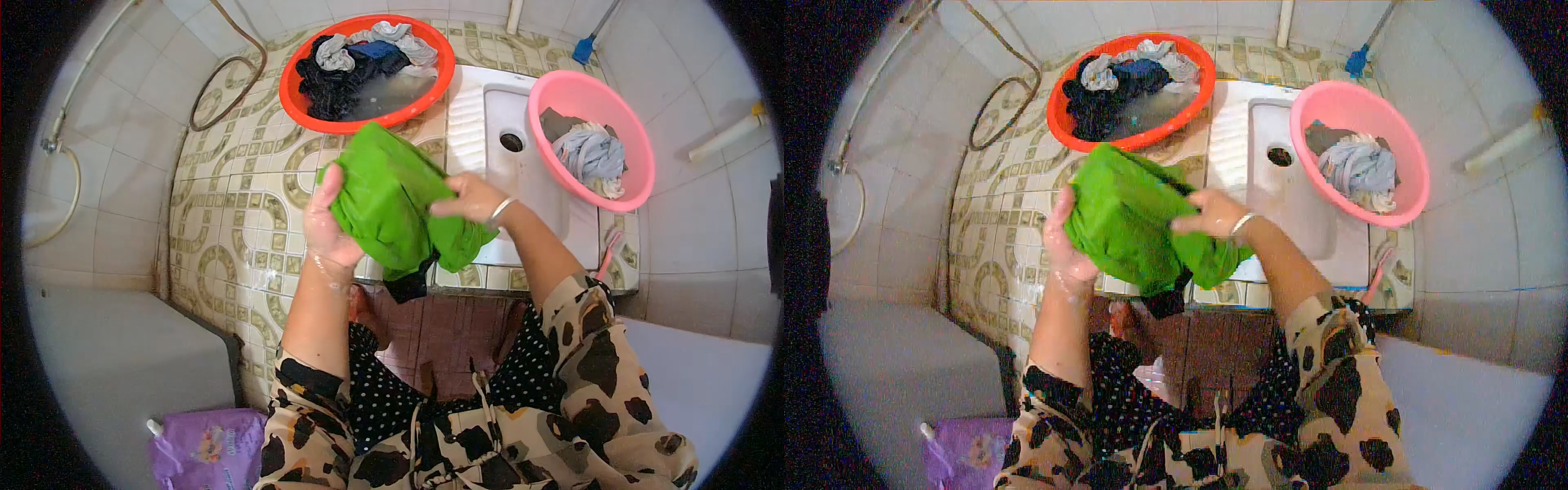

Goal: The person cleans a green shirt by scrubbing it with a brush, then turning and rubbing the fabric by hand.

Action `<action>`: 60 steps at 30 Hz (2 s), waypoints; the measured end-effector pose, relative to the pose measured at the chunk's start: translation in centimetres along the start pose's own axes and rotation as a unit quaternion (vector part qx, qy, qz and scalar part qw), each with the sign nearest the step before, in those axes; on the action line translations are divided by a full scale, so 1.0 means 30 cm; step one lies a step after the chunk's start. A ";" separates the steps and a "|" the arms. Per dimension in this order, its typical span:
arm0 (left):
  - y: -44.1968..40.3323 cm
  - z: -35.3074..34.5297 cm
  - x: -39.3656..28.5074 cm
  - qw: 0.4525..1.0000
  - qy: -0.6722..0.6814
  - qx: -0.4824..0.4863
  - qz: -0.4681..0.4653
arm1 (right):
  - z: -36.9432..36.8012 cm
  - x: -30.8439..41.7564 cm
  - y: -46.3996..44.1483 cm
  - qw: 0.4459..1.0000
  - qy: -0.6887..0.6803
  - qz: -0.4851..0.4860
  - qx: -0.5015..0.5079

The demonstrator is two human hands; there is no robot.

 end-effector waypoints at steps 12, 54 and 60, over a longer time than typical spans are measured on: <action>-0.021 0.096 -0.046 0.983 -0.074 -0.147 -0.076 | 0.160 0.069 0.029 0.940 -0.258 0.128 -0.182; 0.009 0.182 0.092 0.958 -0.029 -0.286 -0.010 | 0.130 0.132 -0.014 0.838 -0.503 0.128 -0.168; 0.012 0.302 0.168 0.947 -0.095 -0.253 0.177 | -0.225 0.572 0.118 0.893 0.159 0.375 -0.190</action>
Point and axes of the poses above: each hand's wrist, its own y-axis away from the middle knuckle, its own z-axis out of the back of the hand, x = y × z, the point moved 8 cm from there along -y, towards the middle knuckle
